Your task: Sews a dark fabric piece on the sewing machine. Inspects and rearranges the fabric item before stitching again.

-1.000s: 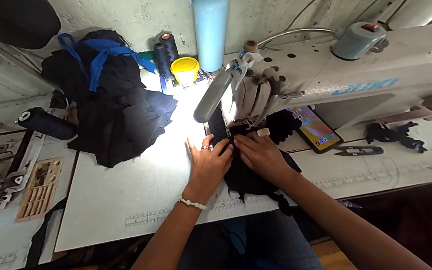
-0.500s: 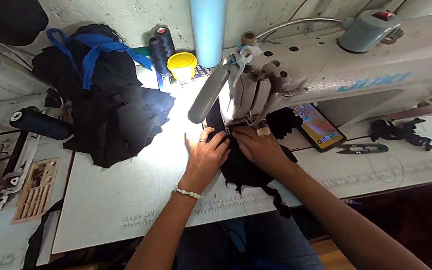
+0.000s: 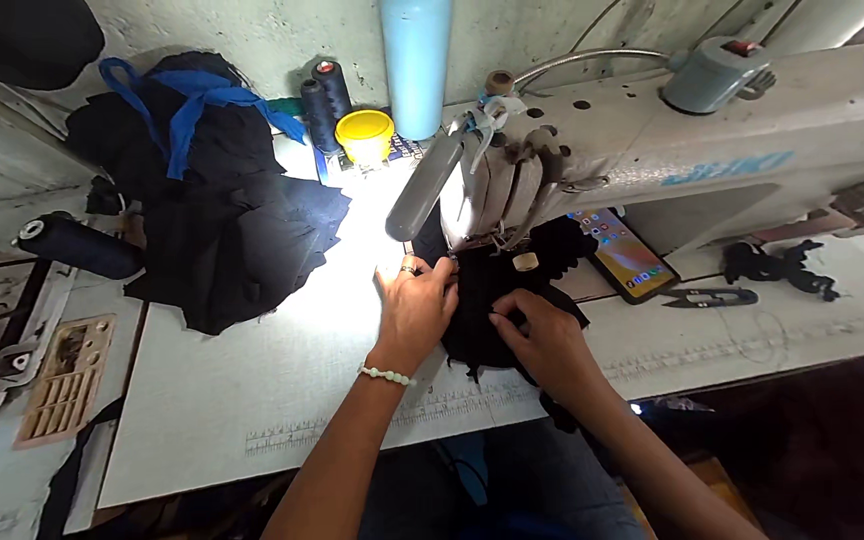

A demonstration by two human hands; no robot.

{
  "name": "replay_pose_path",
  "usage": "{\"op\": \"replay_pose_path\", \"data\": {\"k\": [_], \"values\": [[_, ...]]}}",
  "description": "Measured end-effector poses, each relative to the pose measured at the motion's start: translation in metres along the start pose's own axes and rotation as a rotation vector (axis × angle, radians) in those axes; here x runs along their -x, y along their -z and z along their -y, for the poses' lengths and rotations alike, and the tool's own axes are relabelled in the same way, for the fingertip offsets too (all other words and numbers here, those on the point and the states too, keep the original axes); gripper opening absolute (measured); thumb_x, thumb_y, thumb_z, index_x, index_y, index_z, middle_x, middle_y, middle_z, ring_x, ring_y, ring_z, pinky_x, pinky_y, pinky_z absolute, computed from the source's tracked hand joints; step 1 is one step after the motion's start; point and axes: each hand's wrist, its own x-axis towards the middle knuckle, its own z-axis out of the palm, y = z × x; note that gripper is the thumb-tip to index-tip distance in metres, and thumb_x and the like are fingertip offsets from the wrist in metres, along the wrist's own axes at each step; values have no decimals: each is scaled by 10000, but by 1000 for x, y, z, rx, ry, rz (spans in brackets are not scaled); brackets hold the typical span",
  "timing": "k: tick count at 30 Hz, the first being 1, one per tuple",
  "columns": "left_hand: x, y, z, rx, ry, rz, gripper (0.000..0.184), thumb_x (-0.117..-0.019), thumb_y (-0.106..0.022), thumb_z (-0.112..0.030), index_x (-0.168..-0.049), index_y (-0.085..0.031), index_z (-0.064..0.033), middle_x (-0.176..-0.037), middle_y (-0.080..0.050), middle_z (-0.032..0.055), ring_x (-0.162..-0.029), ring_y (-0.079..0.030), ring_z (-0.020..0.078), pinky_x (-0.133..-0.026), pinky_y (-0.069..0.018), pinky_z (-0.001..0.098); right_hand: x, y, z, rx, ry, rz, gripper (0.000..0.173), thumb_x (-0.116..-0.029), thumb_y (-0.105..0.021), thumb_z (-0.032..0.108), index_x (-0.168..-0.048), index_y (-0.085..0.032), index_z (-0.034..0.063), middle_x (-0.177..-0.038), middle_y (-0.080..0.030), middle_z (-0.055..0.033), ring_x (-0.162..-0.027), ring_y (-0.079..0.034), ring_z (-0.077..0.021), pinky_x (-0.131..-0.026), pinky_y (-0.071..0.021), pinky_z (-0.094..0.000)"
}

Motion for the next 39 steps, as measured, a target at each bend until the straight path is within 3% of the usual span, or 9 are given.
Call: {"op": "replay_pose_path", "data": {"k": [3, 8, 13, 17, 21, 25, 30, 33, 39], "values": [[-5, 0, -5, -13, 16, 14, 93, -863, -748, -154, -950, -759, -125, -824, -741, -4, -951, -681, 295, -890, -424, 637, -15, -3, 3, 39, 22, 26, 248, -937, -689, 165, -1124, -708, 4, -1013, -719, -163, -888, -706, -298, -776, -593, -430], [-9, -4, -6, -53, -27, 8, 101, -847, -760, -135, -936, -805, -152, -836, -738, 24, -992, -664, 331, -867, -424, 614, -30, -17, 6, 120, 12, 58, 120, -923, -674, 72, -934, -714, -41, -909, -688, -201, -885, -694, -368, -762, -580, -481], [-8, -4, 3, 133, 109, 27, 114, -902, -707, -122, -979, -789, -135, -885, -752, 8, -1016, -671, 285, -906, -416, 636, -41, -15, 6, -32, -128, 68, 179, -988, -564, 19, -1119, -669, -46, -875, -687, -195, -772, -677, -322, -733, -547, -477], [-10, -4, 7, 204, 215, 46, 192, -891, -746, -147, -1078, -719, -111, -902, -758, -2, -994, -686, 260, -937, -397, 649, -48, -17, 8, -128, -124, 131, 280, -1025, -466, 7, -1161, -711, 1, -1071, -709, -207, -939, -694, -347, -836, -549, -511], [-8, -4, 8, 226, 262, 37, 204, -887, -768, -143, -1083, -716, -117, -917, -764, -5, -1009, -694, 241, -983, -381, 659, -54, -17, 13, -91, -232, 222, 350, -978, -691, 214, -1266, -677, 17, -1150, -700, -220, -1013, -682, -388, -876, -533, -573], [-7, -5, 8, 232, 259, 24, 245, -886, -771, -137, -1123, -716, -115, -928, -772, -16, -1016, -691, 229, -990, -374, 641, -53, -26, 11, 62, -168, 115, 181, -974, -669, 116, -1110, -731, 13, -952, -731, -214, -879, -706, -419, -767, -532, -602], [-2, -10, 9, 203, 128, -32, 166, -913, -721, -107, -1047, -805, -159, -979, -773, -2, -1039, -683, 238, -954, -415, 603, -35, -48, -4, 321, 317, -194, 37, -870, -682, -1, -886, -714, -10, -747, -651, -164, -622, -684, -328, -471, -523, -433], [3, -10, 10, 129, 5, -25, 139, -895, -713, -62, -946, -810, -148, -1000, -773, 8, -1077, -684, 270, -947, -415, 646, -15, -41, 0, 427, 440, -182, 125, -883, -644, -9, -941, -755, -13, -755, -663, -153, -633, -677, -304, -489, -523, -378], [16, -3, -5, -179, -188, 11, 199, -895, -658, -68, -995, -810, -149, -1161, -730, 24, -1177, -628, 364, -884, -402, 726, 9, -38, -4, 428, 457, -182, 183, -921, -617, 68, -965, -767, -28, -737, -662, -122, -620, -660, -256, -497, -511, -318]]}}
